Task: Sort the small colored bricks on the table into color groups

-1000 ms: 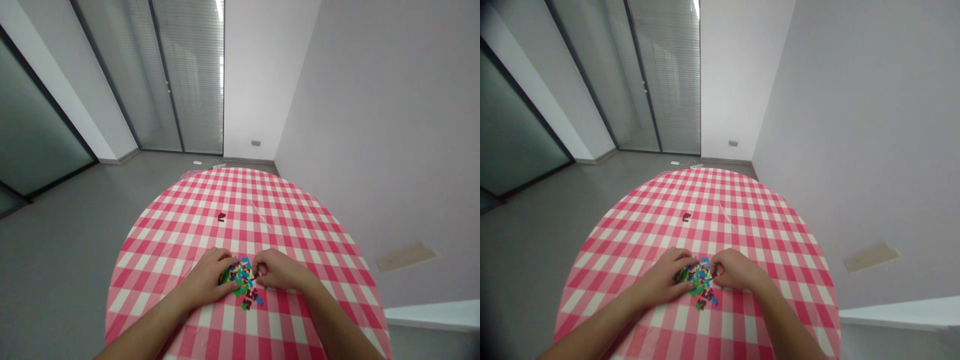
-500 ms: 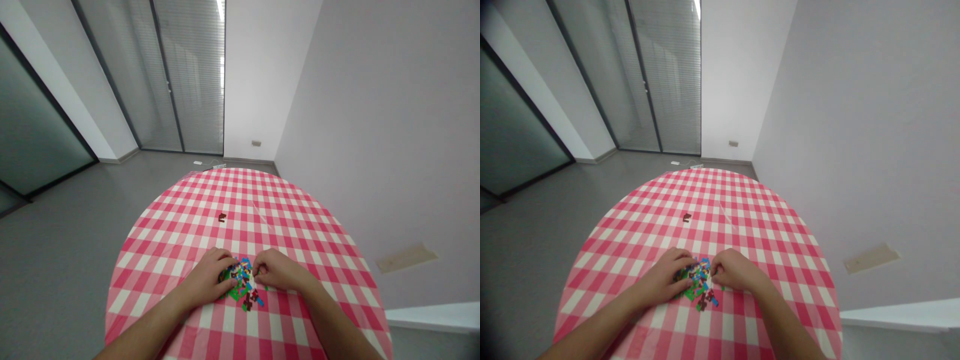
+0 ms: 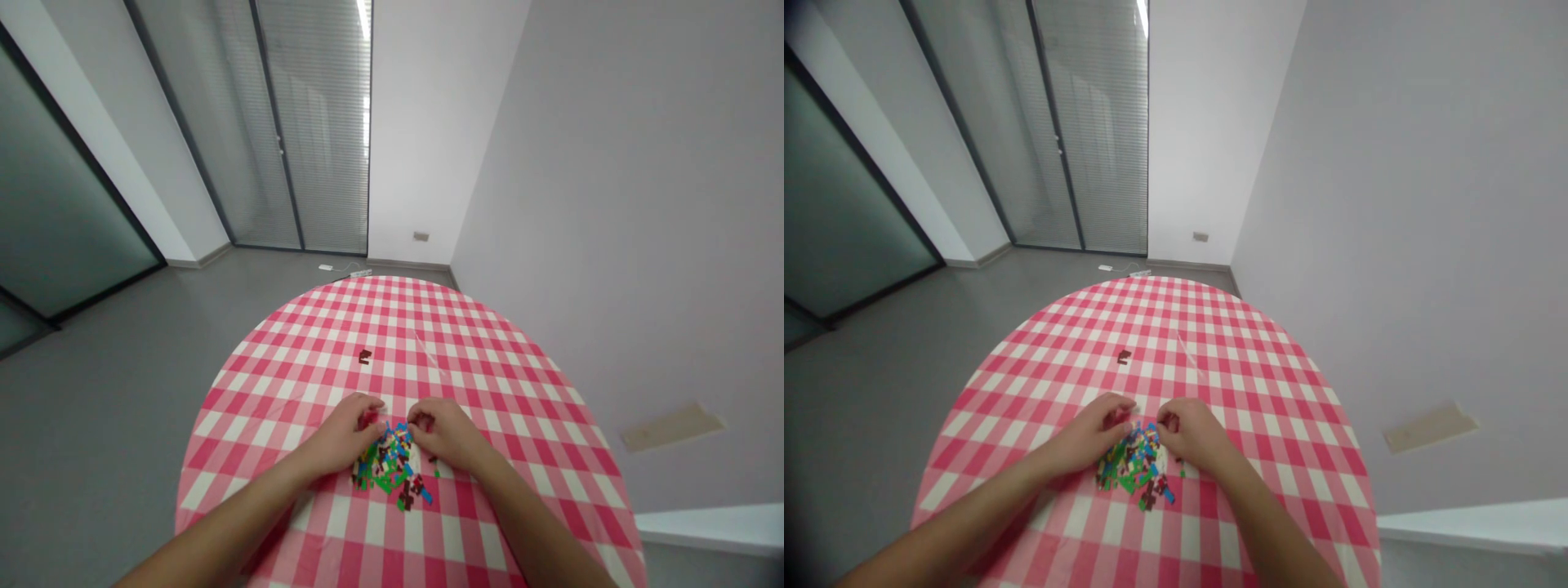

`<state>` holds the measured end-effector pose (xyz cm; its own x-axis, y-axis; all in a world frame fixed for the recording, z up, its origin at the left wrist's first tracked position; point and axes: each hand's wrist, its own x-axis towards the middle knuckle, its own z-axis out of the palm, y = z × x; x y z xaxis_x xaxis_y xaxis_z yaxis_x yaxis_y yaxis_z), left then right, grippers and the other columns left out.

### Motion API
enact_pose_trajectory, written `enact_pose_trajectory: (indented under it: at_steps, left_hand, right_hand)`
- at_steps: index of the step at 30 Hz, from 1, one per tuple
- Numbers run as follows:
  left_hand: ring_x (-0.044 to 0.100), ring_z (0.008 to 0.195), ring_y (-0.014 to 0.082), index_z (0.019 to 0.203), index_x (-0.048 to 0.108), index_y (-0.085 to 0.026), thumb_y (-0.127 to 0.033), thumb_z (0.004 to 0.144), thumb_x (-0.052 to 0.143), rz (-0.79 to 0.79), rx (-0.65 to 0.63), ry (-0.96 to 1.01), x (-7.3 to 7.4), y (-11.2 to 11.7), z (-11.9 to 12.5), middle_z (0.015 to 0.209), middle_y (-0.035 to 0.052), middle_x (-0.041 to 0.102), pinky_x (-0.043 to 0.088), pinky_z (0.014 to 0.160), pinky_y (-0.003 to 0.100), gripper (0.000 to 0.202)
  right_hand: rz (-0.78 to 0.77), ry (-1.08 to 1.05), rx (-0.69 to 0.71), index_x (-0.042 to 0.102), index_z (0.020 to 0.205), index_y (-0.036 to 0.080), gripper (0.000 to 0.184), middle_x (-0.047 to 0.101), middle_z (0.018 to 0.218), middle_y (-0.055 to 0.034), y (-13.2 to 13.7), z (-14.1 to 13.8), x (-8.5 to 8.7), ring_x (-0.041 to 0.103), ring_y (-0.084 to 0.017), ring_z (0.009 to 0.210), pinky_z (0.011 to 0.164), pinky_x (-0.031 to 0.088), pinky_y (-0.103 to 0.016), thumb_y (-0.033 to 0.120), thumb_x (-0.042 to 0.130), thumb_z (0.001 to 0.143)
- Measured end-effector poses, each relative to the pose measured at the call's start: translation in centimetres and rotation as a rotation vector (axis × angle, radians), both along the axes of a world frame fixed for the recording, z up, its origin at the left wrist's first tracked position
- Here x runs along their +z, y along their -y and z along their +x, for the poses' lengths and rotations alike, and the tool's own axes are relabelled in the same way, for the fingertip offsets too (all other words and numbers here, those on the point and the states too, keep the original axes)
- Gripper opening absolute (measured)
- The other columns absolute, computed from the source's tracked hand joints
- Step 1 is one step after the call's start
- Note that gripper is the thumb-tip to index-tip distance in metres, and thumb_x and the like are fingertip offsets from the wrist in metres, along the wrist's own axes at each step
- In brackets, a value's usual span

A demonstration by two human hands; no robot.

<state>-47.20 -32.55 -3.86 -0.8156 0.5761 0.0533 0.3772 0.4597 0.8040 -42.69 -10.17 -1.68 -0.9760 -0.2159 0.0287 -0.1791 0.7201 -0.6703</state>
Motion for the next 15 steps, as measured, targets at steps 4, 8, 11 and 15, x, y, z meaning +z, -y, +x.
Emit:
enact_pose_trajectory:
  at_steps: [4, 8, 11, 15]
  left_hand:
    - [0.063, 0.085, 0.0226, 0.117, 0.062, -0.016, -0.029, 0.084, 0.061, -0.005, 0.106, 0.106, -0.1, -1.8, -1.1, 0.096, 0.0088, 0.068, 0.052, 0.076, 0.037, 0.035]
    - [0.062, 0.082, 0.0198, 0.105, 0.068, -0.017, -0.025, 0.086, 0.058, 0.116, 0.110, 0.000, 0.2, -2.8, -1.2, 0.091, 0.0065, 0.067, 0.050, 0.076, 0.034, 0.022]
    - [0.061, 0.086, 0.0197, 0.098, 0.071, -0.019, -0.023, 0.087, 0.061, 0.148, 0.050, -0.108, 0.3, -2.6, -1.0, 0.091, 0.0053, 0.066, 0.049, 0.081, 0.035, 0.016]
    - [0.060, 0.091, 0.0208, 0.093, 0.073, -0.020, -0.020, 0.086, 0.065, 0.169, 0.023, -0.158, 0.3, -2.4, -1.0, 0.091, 0.0050, 0.067, 0.047, 0.084, 0.035, 0.011]
  right_hand:
    - [-0.059, -0.097, -0.115, 0.071, 0.082, 0.018, 0.012, 0.072, 0.078, -0.0055, 0.1, -0.4, -0.4, 0.064, -0.018, 0.070, 0.064, 0.047, -0.027, 0.023, 0.061, 0.081]
    - [-0.189, -0.143, -0.167, 0.072, 0.087, 0.020, 0.014, 0.073, 0.085, -0.0060, 0.4, -0.6, -1.2, 0.066, -0.019, 0.080, 0.072, 0.049, -0.030, 0.025, 0.059, 0.085]
    - [-0.346, -0.064, -0.184, 0.068, 0.090, 0.019, 0.013, 0.071, 0.082, -0.0051, 0.9, -0.6, -2.0, 0.065, -0.018, 0.075, 0.069, 0.050, -0.029, 0.025, 0.058, 0.085]
    - [-0.466, -0.052, -0.200, 0.057, 0.085, 0.020, 0.008, 0.066, 0.078, -0.0030, 1.6, -0.7, -2.7, 0.063, -0.017, 0.071, 0.065, 0.050, -0.029, 0.026, 0.060, 0.083]
